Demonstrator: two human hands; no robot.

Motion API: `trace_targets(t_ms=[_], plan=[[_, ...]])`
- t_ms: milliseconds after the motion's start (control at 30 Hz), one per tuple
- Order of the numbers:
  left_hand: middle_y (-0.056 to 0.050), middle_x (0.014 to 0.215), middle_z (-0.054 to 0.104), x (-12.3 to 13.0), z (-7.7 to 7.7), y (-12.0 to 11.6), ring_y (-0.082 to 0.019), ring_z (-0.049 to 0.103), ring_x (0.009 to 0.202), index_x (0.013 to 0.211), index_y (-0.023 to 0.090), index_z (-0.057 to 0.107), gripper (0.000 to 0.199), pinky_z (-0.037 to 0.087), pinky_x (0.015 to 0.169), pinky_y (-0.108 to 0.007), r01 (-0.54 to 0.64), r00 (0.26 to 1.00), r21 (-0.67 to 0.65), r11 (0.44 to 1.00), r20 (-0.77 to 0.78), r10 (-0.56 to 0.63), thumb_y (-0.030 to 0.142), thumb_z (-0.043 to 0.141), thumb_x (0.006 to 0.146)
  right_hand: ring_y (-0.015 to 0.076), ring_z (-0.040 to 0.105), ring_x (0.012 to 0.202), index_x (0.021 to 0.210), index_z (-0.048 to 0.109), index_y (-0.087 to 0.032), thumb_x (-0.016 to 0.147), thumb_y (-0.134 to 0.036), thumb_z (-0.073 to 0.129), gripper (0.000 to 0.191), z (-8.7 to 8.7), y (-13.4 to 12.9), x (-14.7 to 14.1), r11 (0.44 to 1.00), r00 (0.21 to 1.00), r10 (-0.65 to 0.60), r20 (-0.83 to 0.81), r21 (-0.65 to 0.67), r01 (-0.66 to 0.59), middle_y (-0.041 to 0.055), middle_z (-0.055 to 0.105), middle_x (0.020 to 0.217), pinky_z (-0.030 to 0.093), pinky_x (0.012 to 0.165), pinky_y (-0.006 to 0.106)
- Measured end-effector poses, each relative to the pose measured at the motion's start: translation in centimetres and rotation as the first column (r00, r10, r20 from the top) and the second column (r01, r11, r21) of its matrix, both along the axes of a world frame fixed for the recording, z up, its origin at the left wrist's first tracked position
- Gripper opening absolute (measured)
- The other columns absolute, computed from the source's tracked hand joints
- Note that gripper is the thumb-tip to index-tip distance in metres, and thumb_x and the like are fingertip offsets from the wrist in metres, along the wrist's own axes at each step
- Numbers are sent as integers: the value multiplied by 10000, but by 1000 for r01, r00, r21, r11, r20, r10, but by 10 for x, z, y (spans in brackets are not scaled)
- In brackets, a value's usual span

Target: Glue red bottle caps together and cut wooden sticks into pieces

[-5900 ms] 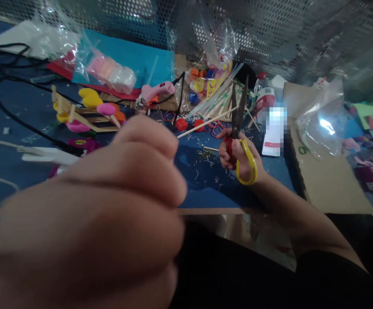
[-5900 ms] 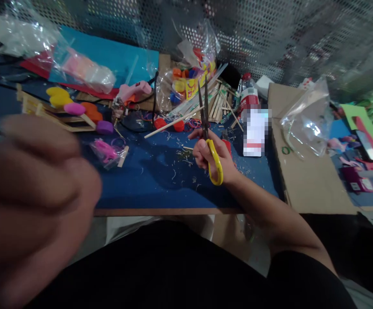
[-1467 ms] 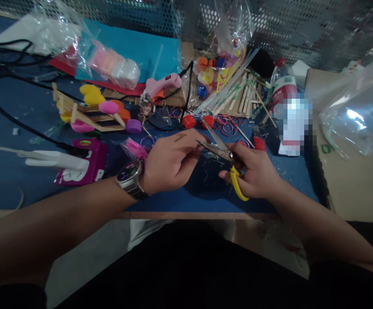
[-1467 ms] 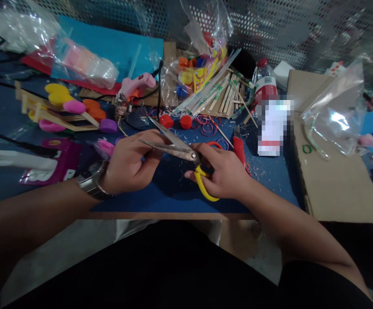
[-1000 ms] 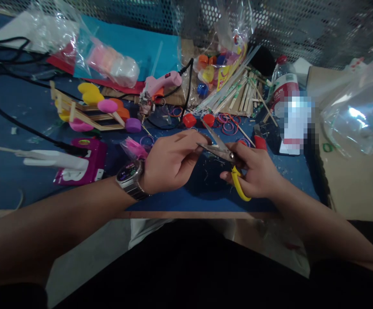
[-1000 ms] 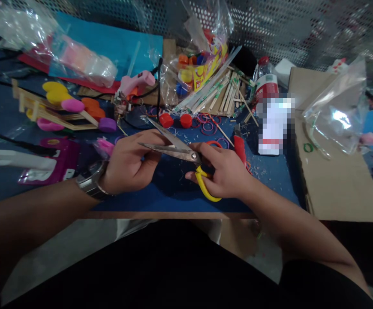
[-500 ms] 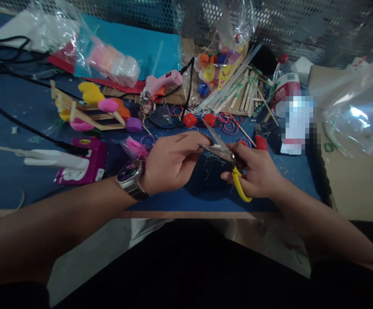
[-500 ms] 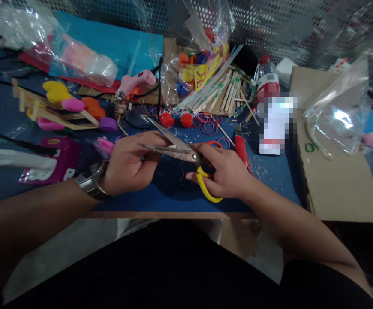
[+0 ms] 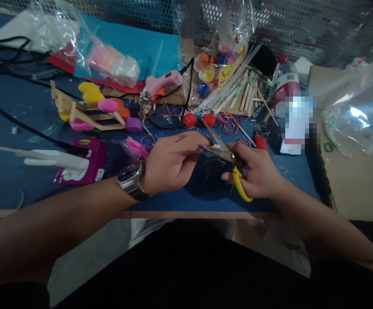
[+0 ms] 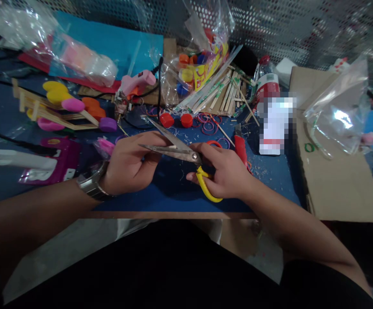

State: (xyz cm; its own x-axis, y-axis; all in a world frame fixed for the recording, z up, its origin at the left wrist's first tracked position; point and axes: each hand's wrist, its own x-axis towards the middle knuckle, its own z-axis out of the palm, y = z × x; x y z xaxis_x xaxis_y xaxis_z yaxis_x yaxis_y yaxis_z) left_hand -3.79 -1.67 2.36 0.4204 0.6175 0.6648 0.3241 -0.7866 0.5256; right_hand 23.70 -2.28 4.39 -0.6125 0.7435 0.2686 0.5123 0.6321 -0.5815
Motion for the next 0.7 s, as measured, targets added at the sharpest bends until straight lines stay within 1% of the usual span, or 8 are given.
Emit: trace_targets(t_ms=[200, 333, 500, 600, 700], plan=[[-72, 1153, 866, 1, -1, 1, -218, 856, 1085, 1179, 225, 736, 246, 700, 953, -371, 10, 1000, 19, 1000, 16, -10, 129, 532, 1079, 162, 555, 557, 1323, 682, -218, 993, -628, 773, 534, -1, 1, 0, 1000, 1000, 10, 3, 4, -10, -26, 618, 739, 460, 579, 329], [-70, 1128, 860, 1, -2, 1, -222, 846, 1064, 1179, 244, 731, 227, 691, 944, -379, 9, 999, 13, 1000, 38, -10, 149, 548, 1083, 152, 533, 551, 1304, 671, -223, 991, -622, 778, 518, -1, 2, 0, 1000, 1000, 21, -9, 21, -21, -29, 628, 749, 454, 573, 322], [-67, 1099, 849, 2, -2, 2, -214, 837, 1037, 1162, 222, 723, 205, 681, 924, -358, -6, 999, 29, 1000, 37, 5, 149, 550, 1082, 152, 549, 553, 1295, 673, -216, 996, -599, 788, 499, 0, 1, 0, 1000, 1000, 22, -19, 20, -22, -21, 649, 765, 460, 576, 317], [-66, 1106, 848, 2, -2, 2, -215, 839, 1058, 1165, 225, 727, 194, 684, 945, -361, -5, 999, 41, 999, 43, 3, 157, 559, 1096, 151, 569, 558, 1323, 674, -206, 1009, -569, 788, 493, 0, 1, 0, 999, 999, 32, -21, 26, -31, -25, 650, 759, 457, 578, 308], [-75, 1140, 856, 2, -2, 2, -224, 844, 1088, 1181, 228, 734, 187, 694, 973, -376, -5, 1000, 61, 998, 25, 4, 183, 567, 1111, 154, 577, 566, 1367, 678, -194, 1021, -578, 771, 525, -1, 1, 0, 998, 999, 36, -11, 48, -36, -27, 646, 755, 448, 573, 302]])
